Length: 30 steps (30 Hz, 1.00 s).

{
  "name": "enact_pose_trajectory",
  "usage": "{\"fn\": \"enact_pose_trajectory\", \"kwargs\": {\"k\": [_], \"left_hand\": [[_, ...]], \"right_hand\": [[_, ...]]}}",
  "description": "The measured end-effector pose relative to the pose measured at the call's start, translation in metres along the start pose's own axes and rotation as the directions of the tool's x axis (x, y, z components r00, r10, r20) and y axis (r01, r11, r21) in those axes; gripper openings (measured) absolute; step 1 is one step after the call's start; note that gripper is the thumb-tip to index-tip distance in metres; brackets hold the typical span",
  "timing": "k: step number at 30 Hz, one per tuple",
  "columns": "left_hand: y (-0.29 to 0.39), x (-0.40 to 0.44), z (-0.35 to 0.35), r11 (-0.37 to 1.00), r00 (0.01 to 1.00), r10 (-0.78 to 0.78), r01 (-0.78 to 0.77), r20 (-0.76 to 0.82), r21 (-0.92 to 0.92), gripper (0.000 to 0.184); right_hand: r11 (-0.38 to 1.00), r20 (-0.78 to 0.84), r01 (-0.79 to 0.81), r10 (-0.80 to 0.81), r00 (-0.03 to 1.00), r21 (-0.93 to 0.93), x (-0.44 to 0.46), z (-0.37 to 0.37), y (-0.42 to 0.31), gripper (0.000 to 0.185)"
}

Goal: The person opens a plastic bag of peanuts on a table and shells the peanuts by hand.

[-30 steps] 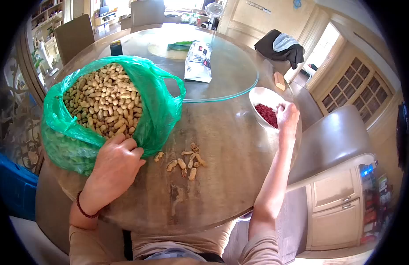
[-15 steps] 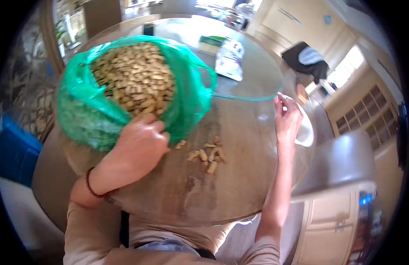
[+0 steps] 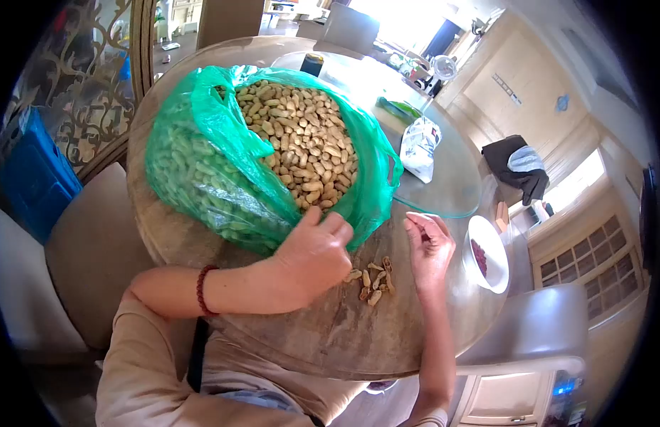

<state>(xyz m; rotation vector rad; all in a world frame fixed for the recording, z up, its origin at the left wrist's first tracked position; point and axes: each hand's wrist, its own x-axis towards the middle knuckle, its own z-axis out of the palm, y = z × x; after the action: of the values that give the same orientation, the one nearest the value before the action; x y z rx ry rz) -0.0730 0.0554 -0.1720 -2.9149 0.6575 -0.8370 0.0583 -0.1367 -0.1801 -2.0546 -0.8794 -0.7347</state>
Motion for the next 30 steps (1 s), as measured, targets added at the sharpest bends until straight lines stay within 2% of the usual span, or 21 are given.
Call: {"fn": "enact_pose_trajectory", "kwargs": {"k": [1,2,3,4,7,9,11,15,18,22,28,30], "left_hand": [[0.004,0.000,0.005,0.999,0.995,0.029,-0.031,-0.100,-0.021,0.014],[0.008,-0.001,0.011,0.997,0.991,0.035,-0.044,-0.133,-0.066,0.012],[0.011,-0.001,0.011,0.997,0.990,0.031,-0.040,-0.136,-0.065,0.012],[0.012,-0.001,0.010,0.994,0.992,0.055,-0.065,-0.118,-0.083,0.011],[0.011,-0.002,0.012,0.990,0.993,0.086,-0.095,-0.082,-0.105,0.010],[0.010,-0.003,0.017,0.989,0.994,0.090,-0.097,-0.066,-0.109,0.010],[0.009,-0.004,0.023,0.987,0.990,0.095,-0.107,-0.104,-0.119,0.008],[0.007,-0.003,0.021,0.977,0.987,0.089,-0.112,-0.133,-0.181,0.007],[0.007,-0.003,0.020,0.983,0.990,0.100,-0.113,-0.096,-0.142,0.007],[0.007,-0.004,0.020,0.978,0.989,0.111,-0.126,-0.097,-0.168,0.007],[0.007,-0.004,0.022,0.977,0.988,0.131,-0.142,-0.079,-0.157,0.011],[0.006,-0.001,0.020,0.980,0.990,0.128,-0.136,-0.060,-0.147,0.013]], "right_hand": [[1.000,0.004,0.008,-0.008,1.000,-0.002,0.002,0.004,-0.009,0.012],[0.999,0.038,0.001,-0.003,0.999,0.052,0.005,0.008,-0.018,0.013],[0.994,0.071,-0.008,0.001,0.998,0.107,0.008,0.012,-0.027,0.014],[0.992,0.098,0.062,-0.074,0.992,0.112,0.014,0.016,-0.034,0.015],[0.986,0.189,0.153,-0.164,0.968,0.070,0.030,0.031,-0.048,0.015],[0.982,0.203,0.156,-0.175,0.963,0.104,0.036,0.043,-0.055,0.014],[0.981,0.251,0.188,-0.194,0.948,0.047,0.040,0.054,-0.058,0.014],[0.995,0.288,0.078,-0.094,0.953,0.069,0.039,0.068,-0.060,0.013],[0.993,0.279,0.015,-0.048,0.959,0.118,0.038,0.067,-0.061,0.013],[0.991,0.277,0.009,-0.045,0.960,0.130,0.037,0.069,-0.062,0.012],[0.987,0.236,0.083,-0.115,0.965,0.140,0.041,0.071,-0.062,0.010],[0.949,0.175,-0.008,-0.049,0.983,0.315,0.042,0.063,-0.060,0.009]]}}
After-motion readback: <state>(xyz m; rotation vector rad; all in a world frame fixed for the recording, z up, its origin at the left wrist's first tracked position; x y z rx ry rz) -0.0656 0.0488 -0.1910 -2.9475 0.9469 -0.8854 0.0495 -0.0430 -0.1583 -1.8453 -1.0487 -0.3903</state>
